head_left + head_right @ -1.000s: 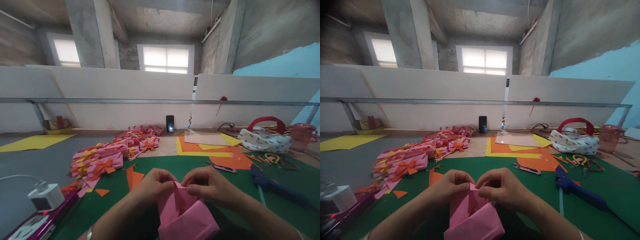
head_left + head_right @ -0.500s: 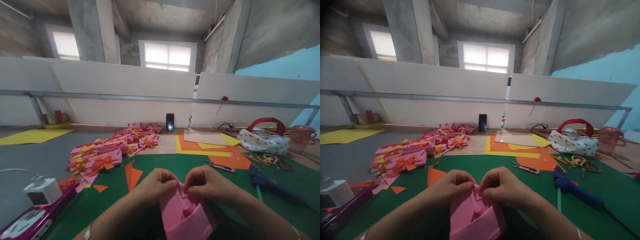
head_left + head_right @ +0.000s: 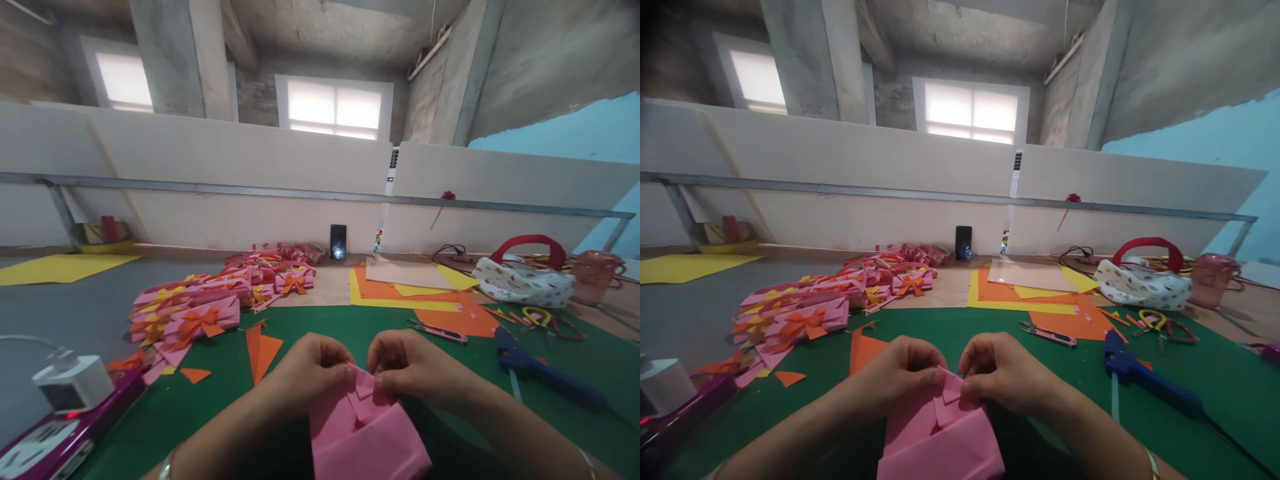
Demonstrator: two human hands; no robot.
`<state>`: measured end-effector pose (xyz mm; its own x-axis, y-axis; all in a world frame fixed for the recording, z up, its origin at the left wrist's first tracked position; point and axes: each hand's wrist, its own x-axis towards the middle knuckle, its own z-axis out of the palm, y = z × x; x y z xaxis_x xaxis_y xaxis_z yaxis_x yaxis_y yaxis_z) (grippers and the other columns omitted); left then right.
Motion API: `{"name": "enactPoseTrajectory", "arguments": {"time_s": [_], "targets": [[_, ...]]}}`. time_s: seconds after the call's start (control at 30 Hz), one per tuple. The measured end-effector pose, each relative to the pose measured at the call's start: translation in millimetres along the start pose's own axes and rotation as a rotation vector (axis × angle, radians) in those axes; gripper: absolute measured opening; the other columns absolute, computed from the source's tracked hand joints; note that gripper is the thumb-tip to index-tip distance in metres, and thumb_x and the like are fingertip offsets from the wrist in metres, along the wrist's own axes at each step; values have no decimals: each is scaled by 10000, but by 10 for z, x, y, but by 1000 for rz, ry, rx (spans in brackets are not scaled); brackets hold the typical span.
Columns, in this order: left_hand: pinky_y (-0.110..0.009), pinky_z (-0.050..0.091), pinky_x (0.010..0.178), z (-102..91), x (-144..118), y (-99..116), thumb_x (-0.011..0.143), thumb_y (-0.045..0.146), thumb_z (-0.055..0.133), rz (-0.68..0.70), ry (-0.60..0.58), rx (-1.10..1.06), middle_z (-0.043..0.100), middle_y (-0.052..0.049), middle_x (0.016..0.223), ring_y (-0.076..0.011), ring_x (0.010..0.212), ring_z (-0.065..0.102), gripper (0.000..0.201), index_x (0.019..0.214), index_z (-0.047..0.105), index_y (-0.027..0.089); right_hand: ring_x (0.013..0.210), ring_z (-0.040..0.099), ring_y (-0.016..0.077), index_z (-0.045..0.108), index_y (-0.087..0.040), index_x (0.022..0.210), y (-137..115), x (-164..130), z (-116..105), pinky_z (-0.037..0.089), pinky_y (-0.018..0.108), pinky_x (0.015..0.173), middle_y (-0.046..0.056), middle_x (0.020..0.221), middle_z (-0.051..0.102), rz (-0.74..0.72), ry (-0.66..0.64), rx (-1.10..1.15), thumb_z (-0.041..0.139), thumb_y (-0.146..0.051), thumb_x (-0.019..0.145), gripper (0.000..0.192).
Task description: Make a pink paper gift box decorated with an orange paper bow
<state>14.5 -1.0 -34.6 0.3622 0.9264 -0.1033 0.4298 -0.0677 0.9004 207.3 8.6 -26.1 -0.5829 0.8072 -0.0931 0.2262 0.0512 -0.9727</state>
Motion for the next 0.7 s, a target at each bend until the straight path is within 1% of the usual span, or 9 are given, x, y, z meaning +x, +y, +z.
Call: {"name": "enactPoseTrajectory", "arguments": {"time_s": [0.07,0.17,0.3,0.47,0.6,0.7], "targets": [[-210,333,487,0,5,10,655,297,528,7,36,6,592,15,595,-114,549,487,207,706,661,147,538,591,102,574,-143,745,-10,0,0,423,199,525,-12,573,648,4,-1,-4,585,-87,626,133],[-203,336,491,3,-5,54,666,279,508,47,80,40,576,20,592,-116,571,492,195,685,648,144,556,565,91,620,-127,729,-15,-8,-1,403,194,533,0,612,647,-7,5,-84,585,-120,663,75],[-200,350,520,9,-41,131,681,253,488,86,100,112,588,16,617,-120,606,505,196,691,652,146,561,555,98,628,-130,701,-18,-13,13,387,192,523,4,616,649,7,30,-119,594,-145,671,48],[-203,363,558,11,-58,161,695,253,476,94,97,119,601,15,636,-119,617,507,212,702,660,148,553,523,88,630,-132,666,-32,-5,32,367,183,510,-13,591,618,5,76,-158,578,-130,652,55],[-198,352,539,8,-47,143,682,251,494,73,78,74,575,27,605,-108,587,478,186,682,649,148,549,499,83,648,-132,669,-12,1,22,359,186,515,-18,583,600,-5,69,-183,556,-127,652,93],[-192,349,537,4,-44,137,691,262,497,71,55,40,578,24,619,-105,595,478,189,688,647,147,508,454,71,649,-132,645,25,13,4,332,186,490,-29,544,559,-10,51,-175,536,-130,661,114]]}}
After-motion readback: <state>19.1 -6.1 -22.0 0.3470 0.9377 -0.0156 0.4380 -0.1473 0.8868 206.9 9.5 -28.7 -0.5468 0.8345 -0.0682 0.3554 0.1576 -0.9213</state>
